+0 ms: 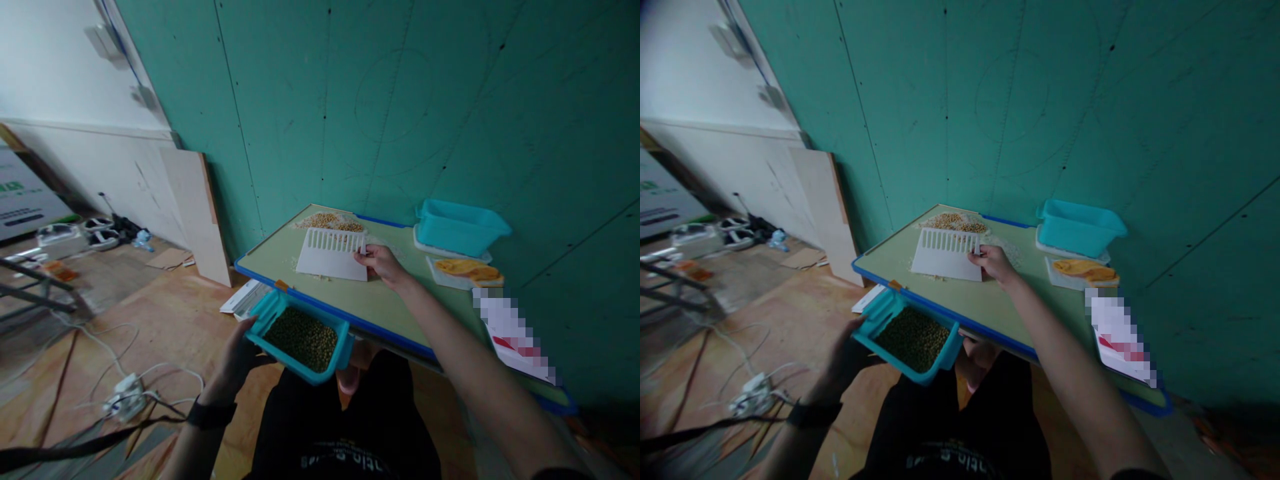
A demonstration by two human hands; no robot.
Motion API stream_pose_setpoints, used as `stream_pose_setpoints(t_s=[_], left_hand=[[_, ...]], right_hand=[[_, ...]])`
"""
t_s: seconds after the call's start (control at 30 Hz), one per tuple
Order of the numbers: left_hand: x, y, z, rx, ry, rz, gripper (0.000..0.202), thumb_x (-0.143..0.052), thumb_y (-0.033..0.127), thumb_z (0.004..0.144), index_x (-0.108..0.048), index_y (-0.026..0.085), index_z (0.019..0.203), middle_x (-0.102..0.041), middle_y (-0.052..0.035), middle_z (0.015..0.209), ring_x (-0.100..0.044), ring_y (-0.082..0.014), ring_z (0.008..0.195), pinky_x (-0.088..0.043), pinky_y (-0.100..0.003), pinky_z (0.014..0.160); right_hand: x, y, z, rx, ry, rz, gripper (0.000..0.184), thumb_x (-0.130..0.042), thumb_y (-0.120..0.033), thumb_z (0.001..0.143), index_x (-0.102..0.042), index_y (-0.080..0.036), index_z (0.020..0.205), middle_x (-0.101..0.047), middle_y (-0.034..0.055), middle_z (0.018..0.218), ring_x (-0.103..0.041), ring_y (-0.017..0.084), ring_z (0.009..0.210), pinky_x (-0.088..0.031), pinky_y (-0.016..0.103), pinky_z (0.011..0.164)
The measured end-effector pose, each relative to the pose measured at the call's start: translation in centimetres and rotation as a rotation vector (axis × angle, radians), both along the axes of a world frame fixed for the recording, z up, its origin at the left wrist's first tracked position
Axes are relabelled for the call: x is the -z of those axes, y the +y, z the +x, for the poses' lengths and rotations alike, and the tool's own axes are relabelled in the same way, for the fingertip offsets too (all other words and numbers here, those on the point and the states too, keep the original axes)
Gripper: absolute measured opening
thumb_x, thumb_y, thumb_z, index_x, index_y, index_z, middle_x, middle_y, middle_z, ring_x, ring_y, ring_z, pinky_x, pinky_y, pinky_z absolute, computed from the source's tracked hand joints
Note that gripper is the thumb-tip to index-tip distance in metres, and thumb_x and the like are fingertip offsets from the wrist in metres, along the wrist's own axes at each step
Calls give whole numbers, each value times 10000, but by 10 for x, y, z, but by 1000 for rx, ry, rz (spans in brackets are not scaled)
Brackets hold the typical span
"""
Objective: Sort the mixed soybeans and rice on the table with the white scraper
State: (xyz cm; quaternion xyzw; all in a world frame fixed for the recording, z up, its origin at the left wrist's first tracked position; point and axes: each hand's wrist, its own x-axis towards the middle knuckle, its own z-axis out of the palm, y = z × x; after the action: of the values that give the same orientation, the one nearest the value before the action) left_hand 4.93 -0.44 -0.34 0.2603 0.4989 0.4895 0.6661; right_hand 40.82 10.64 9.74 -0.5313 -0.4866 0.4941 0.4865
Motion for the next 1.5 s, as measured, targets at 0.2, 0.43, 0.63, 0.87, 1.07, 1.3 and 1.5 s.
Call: stream_pose_setpoints(t_s=[0.2, 0.43, 0.63, 0.87, 1.07, 1.3, 1.5], left_hand=[[1, 0, 1, 19, 8, -28, 588, -869, 675, 706, -822, 198, 1047, -856, -167, 1007, -786, -406, 914, -679, -557, 793], [-6, -2, 4, -5, 12, -23, 565, -896, 652, 670, -814, 215, 1018, -853, -150, 965, -787, -429, 966, -679, -572, 827], [-1, -3, 3, -40, 10, -20, 568, -907, 655, 647, -800, 222, 999, -838, -133, 914, -779, -398, 863, -676, -580, 807], [-2, -3, 5, -17, 18, -19, 552, -877, 661, 681, -816, 207, 988, -825, -144, 901, -771, -401, 869, -671, -560, 775], [-2, -1, 5, -2, 15, -11, 525, -870, 665, 712, -829, 204, 961, -779, -99, 802, -733, -316, 765, -674, -471, 688], [5, 0, 3, 4, 4, -17, 468, -843, 647, 760, -824, 210, 925, -712, -71, 709, -711, -288, 718, -669, -434, 659], [5, 1, 3, 5, 21, -19, 508, -843, 659, 760, -835, 201, 977, -758, -96, 761, -726, -309, 743, -669, -453, 670]], right_hand=[[1, 3, 0, 23, 24, 33, 344, -966, -363, 642, -789, -188, 880, -808, 44, 819, -755, 237, 741, -619, 328, 637], [2, 2, -3, 2, -20, -5, 295, -942, -350, 693, -790, -189, 887, -818, 60, 835, -753, 238, 706, -605, 317, 574], [0, 0, -4, -13, -13, 9, 298, -947, -344, 677, -796, -191, 882, -815, 53, 818, -753, 235, 713, -606, 311, 585], [2, -1, -2, -20, -1, -3, 337, -959, -372, 650, -791, -195, 884, -812, 48, 821, -756, 241, 722, -619, 327, 602], [1, -4, -2, -29, 36, -25, 348, -972, -361, 636, -782, -195, 875, -807, 40, 815, -753, 226, 706, -633, 322, 605], [0, -3, -3, -25, 39, -27, 327, -975, -342, 650, -778, -200, 869, -805, 34, 804, -752, 223, 691, -637, 321, 582], [-1, -4, -5, -25, 39, -31, 290, -950, -307, 673, -777, -190, 873, -791, 31, 784, -731, 206, 667, -606, 294, 553]])
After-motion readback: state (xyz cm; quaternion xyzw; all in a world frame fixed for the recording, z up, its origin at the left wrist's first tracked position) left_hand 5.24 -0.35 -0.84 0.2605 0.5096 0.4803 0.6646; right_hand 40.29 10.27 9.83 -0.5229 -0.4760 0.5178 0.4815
